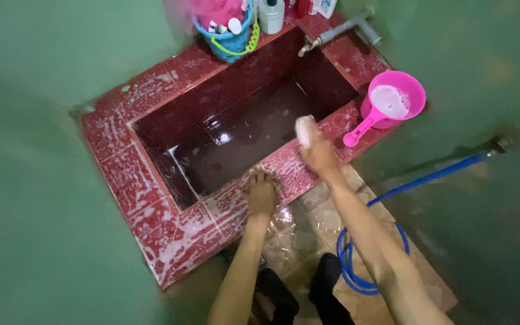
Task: The person scrubs the rim and inner surfaces of a red tiled sink using a white sponge and soapy water from a pink scoop. They repeatedly dip the sponge into the scoop and wipe the sink edges and basin.
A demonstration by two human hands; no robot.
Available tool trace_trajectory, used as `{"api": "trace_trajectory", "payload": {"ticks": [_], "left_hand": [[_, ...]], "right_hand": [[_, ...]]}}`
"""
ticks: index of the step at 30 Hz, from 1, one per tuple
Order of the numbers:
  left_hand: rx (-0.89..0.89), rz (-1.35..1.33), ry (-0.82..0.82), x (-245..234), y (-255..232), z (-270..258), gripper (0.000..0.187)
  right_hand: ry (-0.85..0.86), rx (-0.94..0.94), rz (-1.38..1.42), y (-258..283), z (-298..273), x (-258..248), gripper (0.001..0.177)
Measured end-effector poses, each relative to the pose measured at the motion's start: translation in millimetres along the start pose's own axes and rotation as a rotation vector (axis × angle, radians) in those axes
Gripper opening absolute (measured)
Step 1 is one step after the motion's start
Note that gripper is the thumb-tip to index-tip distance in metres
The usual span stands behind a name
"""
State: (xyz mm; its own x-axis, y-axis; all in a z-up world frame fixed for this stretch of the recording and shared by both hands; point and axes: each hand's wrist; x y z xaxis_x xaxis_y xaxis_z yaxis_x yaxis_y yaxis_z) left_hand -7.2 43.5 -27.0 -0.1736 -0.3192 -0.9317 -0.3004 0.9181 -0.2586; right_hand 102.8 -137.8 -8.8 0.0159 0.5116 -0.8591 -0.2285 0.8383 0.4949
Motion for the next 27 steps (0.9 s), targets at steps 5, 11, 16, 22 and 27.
{"api": "trace_trajectory", "payload": {"ticks": [5, 11, 16, 22, 27], "left_hand": [[-0.034, 0.045, 0.046, 24.7, 3.7, 10.3, 0.053], [-0.015, -0.066, 0.057, 9.1, 2.6, 2.1, 0.055], [-0.065, 0.036, 0.048, 40.1, 4.0, 14.5, 0.052], [-0.045, 0.108, 0.116, 62.2, 13.5, 28.7, 0.063], [-0.001, 0.120, -0.056, 76.4, 17.7, 28.1, 0.055]], "right_hand": [[0.147, -0.283, 0.239, 36.5, -39.0, 32.8, 0.084], [0.029, -0.013, 0.062, -33.2, 14.7, 9.5, 0.083], [0.069, 0.063, -0.074, 6.3, -10.7, 14.4, 0.079], [0.278, -0.140, 0.003, 15.6, -33.8, 22.1, 0.087], [-0.020, 0.130, 0.021, -37.1, 12.8, -1.3, 0.079]]}}
Point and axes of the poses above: each hand's wrist, its own z-axis towards the middle knuckle, its own x-axis out of the palm, y = z × x, and after that the axes turned 15 degrees about -x, right-handed
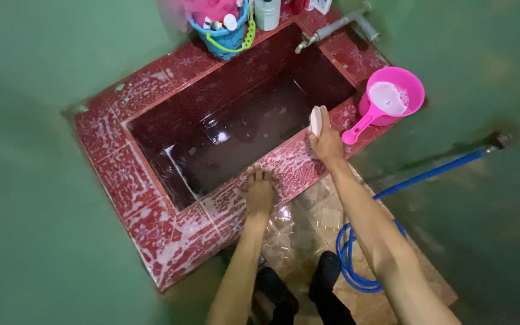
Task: The person scrubs the rim and inner surfaces of a red tiled sink using a white sponge and soapy water from a pink scoop. They repeatedly dip the sponge into the scoop and wipe the sink edges and basin.
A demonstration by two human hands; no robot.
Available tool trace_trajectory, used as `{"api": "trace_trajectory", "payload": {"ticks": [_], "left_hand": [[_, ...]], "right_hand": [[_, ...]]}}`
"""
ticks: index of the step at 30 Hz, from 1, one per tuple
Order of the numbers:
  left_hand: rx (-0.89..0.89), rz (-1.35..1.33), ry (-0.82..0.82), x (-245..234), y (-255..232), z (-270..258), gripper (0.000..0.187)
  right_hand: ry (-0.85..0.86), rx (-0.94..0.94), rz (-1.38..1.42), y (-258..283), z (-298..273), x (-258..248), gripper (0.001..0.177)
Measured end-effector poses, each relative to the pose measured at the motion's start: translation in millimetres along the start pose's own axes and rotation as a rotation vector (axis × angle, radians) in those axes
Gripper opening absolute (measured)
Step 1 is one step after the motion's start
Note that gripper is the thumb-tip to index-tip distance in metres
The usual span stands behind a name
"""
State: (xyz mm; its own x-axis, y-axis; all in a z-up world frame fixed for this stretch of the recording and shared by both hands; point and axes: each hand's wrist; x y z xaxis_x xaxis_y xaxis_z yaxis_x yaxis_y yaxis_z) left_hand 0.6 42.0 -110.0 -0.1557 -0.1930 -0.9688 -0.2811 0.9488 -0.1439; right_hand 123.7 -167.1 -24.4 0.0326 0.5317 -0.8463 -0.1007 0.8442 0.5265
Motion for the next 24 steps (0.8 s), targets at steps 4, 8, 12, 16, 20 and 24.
{"api": "trace_trajectory", "payload": {"ticks": [4, 8, 12, 16, 20, 24], "left_hand": [[-0.025, -0.116, 0.138, -55.0, -6.0, -17.9, 0.049], [-0.048, -0.042, 0.121, -29.1, -9.1, -5.0, 0.049], [-0.062, -0.096, 0.074, -27.9, -6.8, -9.8, 0.048], [-0.107, -0.074, 0.173, -30.8, -7.8, -5.8, 0.055], [-0.064, -0.068, 0.189, -40.1, -0.9, -15.7, 0.069], [-0.061, -0.102, 0.161, -51.7, 20.7, -40.3, 0.076]], "right_hand": [[0.033, -0.077, -0.058, 45.3, -24.6, 18.5, 0.086], [0.187, -0.301, 0.106, 77.1, -59.8, 30.5, 0.087], [0.133, -0.322, 0.159, 76.5, -36.4, -10.7, 0.088], [0.080, -0.049, -0.153, -7.8, 8.1, 15.5, 0.088], [0.055, -0.189, -0.116, 21.8, -18.5, 40.2, 0.085], [0.193, -0.463, 0.204, 84.8, -77.5, 71.2, 0.087]]}}
Point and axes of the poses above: each hand's wrist, its own z-axis towards the middle knuckle, its own x-axis out of the palm, y = z × x, and after that the axes turned 15 degrees about -x, right-handed
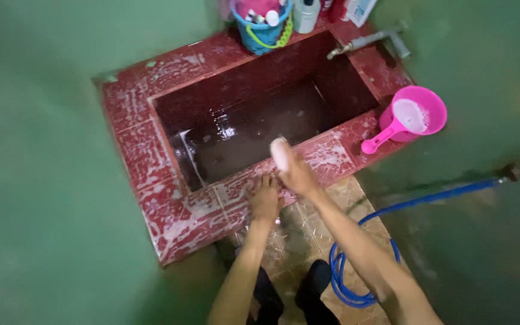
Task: The person scrubs the rim and inner surfaces of a red tiled sink using a white sponge and soapy water from a pink scoop. They repeatedly dip the sponge into the scoop and wipe the sink edges and basin.
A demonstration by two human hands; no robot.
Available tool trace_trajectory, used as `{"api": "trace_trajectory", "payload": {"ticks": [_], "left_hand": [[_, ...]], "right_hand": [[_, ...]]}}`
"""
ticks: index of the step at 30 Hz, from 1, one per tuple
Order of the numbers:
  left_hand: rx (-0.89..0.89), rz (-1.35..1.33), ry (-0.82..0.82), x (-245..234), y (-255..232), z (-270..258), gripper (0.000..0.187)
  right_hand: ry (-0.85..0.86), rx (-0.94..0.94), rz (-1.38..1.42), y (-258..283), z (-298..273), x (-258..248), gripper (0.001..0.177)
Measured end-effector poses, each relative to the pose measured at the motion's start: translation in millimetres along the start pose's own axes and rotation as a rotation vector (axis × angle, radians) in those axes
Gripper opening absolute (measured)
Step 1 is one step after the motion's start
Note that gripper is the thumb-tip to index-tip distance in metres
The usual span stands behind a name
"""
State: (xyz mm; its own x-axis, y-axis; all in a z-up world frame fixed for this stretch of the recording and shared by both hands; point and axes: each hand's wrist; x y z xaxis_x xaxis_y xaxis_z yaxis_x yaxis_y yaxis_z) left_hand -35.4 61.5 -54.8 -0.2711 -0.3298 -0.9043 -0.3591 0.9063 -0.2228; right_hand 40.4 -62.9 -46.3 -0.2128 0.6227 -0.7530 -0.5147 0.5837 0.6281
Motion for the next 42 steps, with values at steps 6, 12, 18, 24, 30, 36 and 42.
{"api": "trace_trajectory", "payload": {"ticks": [6, 12, 18, 24, 30, 36, 42], "left_hand": [[0.099, -0.172, -0.148, 31.8, 77.0, -4.7, 0.074], [0.002, -0.217, -0.214, 1.8, 110.7, -41.3, 0.069], [-0.125, -0.263, -0.110, -7.4, 98.1, -51.4, 0.071], [-0.177, -0.289, -0.061, -25.1, 113.5, -62.4, 0.073], [-0.170, -0.231, -0.099, -55.9, 115.9, -79.8, 0.075], [-0.227, -0.269, -0.036, -53.6, 111.5, -72.2, 0.078], [-0.201, -0.272, -0.022, -55.4, 117.3, -72.9, 0.073]], "right_hand": [[0.245, 0.052, -0.143, 21.2, 24.4, -39.6, 0.087], [0.065, 0.306, -0.382, -41.3, 34.3, -66.3, 0.087], [0.053, -0.164, 0.033, 90.1, 38.6, 62.2, 0.075], [0.327, -0.061, 0.005, 140.4, 57.7, 13.5, 0.074], [0.479, 0.011, -0.394, -71.8, 76.6, -39.8, 0.086], [0.532, -0.427, 0.392, 41.1, 101.5, -8.3, 0.085], [0.673, -0.336, 0.292, 57.4, 120.3, 34.2, 0.097]]}}
Point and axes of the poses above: each hand's wrist, its own z-axis towards the middle knuckle, its own x-axis out of the palm, y = z × x, and after that the axes turned 15 degrees about -x, right-handed
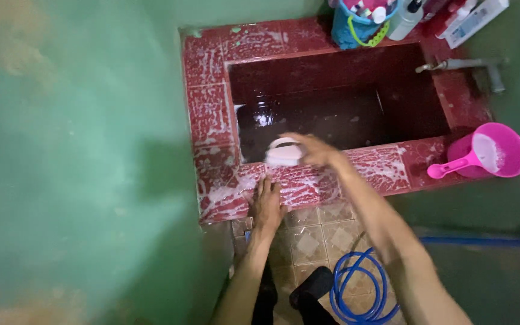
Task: The person scrubs the rim and inner surfaces of a red tiled sink using a white sponge and soapy water from a pink scoop. They repeatedly dip the sponge into the scoop and wipe the sink edges and basin.
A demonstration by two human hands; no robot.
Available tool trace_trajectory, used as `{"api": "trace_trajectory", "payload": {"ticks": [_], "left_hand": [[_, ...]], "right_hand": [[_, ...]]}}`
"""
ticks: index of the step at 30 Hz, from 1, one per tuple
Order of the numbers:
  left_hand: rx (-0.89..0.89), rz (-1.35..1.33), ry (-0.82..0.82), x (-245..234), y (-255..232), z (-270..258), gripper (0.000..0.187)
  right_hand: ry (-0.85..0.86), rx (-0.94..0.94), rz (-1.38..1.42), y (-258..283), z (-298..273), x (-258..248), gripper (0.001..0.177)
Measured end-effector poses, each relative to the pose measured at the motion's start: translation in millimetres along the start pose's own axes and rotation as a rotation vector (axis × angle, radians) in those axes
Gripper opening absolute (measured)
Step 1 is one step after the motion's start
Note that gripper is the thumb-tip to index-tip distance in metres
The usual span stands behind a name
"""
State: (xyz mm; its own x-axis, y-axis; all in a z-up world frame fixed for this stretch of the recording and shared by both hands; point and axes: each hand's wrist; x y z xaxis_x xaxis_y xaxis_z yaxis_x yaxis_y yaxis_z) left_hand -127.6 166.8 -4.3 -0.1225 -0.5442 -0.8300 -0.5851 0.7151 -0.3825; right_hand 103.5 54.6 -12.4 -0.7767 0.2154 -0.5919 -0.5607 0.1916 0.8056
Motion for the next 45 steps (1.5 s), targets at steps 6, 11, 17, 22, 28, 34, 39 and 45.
{"api": "trace_trajectory", "payload": {"ticks": [6, 11, 17, 22, 28, 34, 39, 45], "left_hand": [[-0.059, -0.035, 0.047, 1.7, -2.7, 0.5, 0.073], [-0.040, -0.025, 0.006, 12.9, 2.6, 3.7, 0.075], [-0.011, -0.015, -0.057, 21.0, 8.2, 4.1, 0.069], [-0.030, -0.010, -0.025, 18.8, 6.1, 4.8, 0.069], [-0.054, -0.048, 0.025, 14.1, 3.0, 2.4, 0.076], [-0.022, -0.017, -0.051, 20.0, 6.7, 3.2, 0.068], [-0.003, -0.056, -0.019, 1.5, 3.7, -0.6, 0.072], [-0.030, -0.006, 0.015, 14.7, 3.5, 3.5, 0.073]], "right_hand": [[-0.060, 0.509, -0.267, -115.6, -102.1, -66.8, 0.098], [-0.084, 0.237, -0.115, -66.8, -7.3, 10.6, 0.083], [-0.035, 0.030, -0.072, -60.1, 53.1, 67.3, 0.100], [0.053, 0.144, -0.221, -52.5, -25.2, -20.2, 0.097], [-0.062, 0.280, -0.111, -145.3, -38.3, -16.5, 0.093], [0.012, 0.103, -0.114, -25.0, 74.3, 67.7, 0.095], [0.050, 0.101, -0.142, -45.1, 13.9, 9.1, 0.099], [0.006, 0.439, -0.283, -136.4, -63.3, -39.8, 0.098]]}}
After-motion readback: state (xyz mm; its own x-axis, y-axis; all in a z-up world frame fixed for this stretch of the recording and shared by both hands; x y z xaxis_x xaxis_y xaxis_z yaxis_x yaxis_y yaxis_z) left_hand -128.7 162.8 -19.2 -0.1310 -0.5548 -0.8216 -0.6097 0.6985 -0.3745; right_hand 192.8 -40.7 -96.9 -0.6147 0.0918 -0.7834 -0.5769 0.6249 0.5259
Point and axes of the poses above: each hand's wrist, its own z-axis towards the middle knuckle, its own x-axis out of the palm, y = z × x, and after that the axes turned 15 degrees about -x, right-handed
